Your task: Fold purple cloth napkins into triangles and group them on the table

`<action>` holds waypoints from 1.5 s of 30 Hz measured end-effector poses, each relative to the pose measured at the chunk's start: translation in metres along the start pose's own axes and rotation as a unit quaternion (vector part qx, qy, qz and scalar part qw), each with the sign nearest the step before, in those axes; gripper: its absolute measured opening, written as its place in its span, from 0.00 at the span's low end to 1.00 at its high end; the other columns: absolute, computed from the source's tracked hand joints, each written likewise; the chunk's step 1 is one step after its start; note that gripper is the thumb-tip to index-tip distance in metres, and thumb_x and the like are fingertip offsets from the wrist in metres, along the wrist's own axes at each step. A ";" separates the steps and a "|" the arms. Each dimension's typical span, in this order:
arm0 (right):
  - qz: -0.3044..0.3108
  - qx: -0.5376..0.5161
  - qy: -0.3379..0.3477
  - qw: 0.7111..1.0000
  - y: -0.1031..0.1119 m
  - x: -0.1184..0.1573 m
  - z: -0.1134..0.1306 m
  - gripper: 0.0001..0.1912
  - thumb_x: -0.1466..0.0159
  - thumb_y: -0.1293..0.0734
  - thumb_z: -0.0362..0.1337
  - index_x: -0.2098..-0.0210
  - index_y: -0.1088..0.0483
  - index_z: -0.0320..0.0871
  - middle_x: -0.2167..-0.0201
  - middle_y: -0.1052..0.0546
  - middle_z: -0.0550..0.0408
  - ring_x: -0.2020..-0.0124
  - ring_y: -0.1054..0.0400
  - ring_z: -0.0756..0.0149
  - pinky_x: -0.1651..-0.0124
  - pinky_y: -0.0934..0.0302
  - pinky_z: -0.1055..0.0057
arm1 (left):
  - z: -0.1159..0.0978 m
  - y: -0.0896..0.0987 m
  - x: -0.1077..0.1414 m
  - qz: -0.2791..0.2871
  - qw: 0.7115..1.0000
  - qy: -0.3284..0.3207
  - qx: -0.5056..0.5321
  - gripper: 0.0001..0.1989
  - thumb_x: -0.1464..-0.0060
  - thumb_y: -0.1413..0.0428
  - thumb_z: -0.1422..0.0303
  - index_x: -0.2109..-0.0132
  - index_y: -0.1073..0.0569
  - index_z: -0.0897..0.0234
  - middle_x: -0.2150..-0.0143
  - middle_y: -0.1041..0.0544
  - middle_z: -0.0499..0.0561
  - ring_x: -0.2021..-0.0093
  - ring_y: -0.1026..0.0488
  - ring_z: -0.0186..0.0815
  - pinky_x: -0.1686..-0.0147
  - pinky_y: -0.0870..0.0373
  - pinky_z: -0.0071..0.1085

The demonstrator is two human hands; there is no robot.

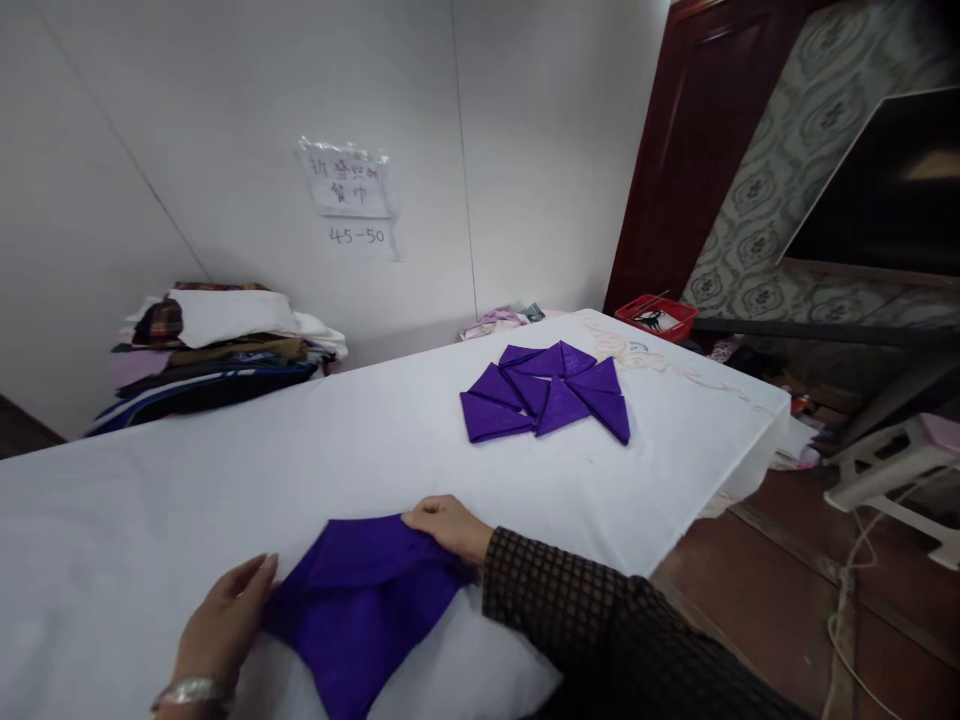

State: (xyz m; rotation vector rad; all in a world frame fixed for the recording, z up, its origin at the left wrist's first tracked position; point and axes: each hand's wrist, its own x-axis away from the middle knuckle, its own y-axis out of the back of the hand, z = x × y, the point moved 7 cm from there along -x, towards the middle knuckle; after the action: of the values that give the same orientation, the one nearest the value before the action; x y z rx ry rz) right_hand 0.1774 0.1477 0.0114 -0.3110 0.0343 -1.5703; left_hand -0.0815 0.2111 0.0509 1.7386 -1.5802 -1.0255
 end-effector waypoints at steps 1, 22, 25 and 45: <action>-0.010 0.006 0.012 1.000 0.002 -0.003 -0.002 0.17 0.46 0.30 0.48 0.65 0.27 0.40 0.74 0.28 0.59 0.74 0.37 0.73 0.67 0.41 0.74 | 0.003 0.001 0.004 -0.004 1.000 0.024 -0.007 0.29 0.51 0.56 0.49 0.56 0.25 0.67 0.69 0.21 0.57 0.68 0.23 0.50 0.67 0.24 0.48; 0.036 0.265 0.198 0.943 -0.015 0.026 0.035 0.12 0.38 0.39 0.38 0.66 0.22 0.46 0.67 0.20 0.53 0.62 0.26 0.64 0.60 0.37 0.68 | -0.052 -0.037 0.070 -0.051 0.987 -0.152 0.023 0.14 0.55 0.53 0.54 0.73 0.24 0.48 0.62 0.20 0.49 0.56 0.26 0.49 0.50 0.31 0.45; 0.026 0.178 0.160 0.971 -0.010 0.025 0.038 0.12 0.38 0.38 0.43 0.68 0.23 0.50 0.69 0.20 0.54 0.65 0.26 0.63 0.65 0.35 0.68 | -0.062 -0.012 0.068 -0.089 0.984 -0.136 0.070 0.12 0.56 0.53 0.53 0.73 0.27 0.46 0.64 0.20 0.47 0.57 0.25 0.50 0.49 0.31 0.45; 0.137 0.145 0.100 0.975 -0.019 0.040 0.020 0.13 0.41 0.37 0.41 0.61 0.25 0.45 0.71 0.20 0.54 0.72 0.26 0.69 0.71 0.37 0.75 | -0.090 -0.027 0.035 0.033 0.988 -0.146 0.043 0.22 0.50 0.52 0.50 0.50 0.28 0.46 0.44 0.28 0.40 0.42 0.34 0.45 0.42 0.36 0.40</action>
State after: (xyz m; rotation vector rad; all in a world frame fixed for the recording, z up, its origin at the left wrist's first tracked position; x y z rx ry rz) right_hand 0.1631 0.1126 0.0414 0.0798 0.0031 -1.3045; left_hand 0.0083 0.1725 0.0721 1.6363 -1.8746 -1.2406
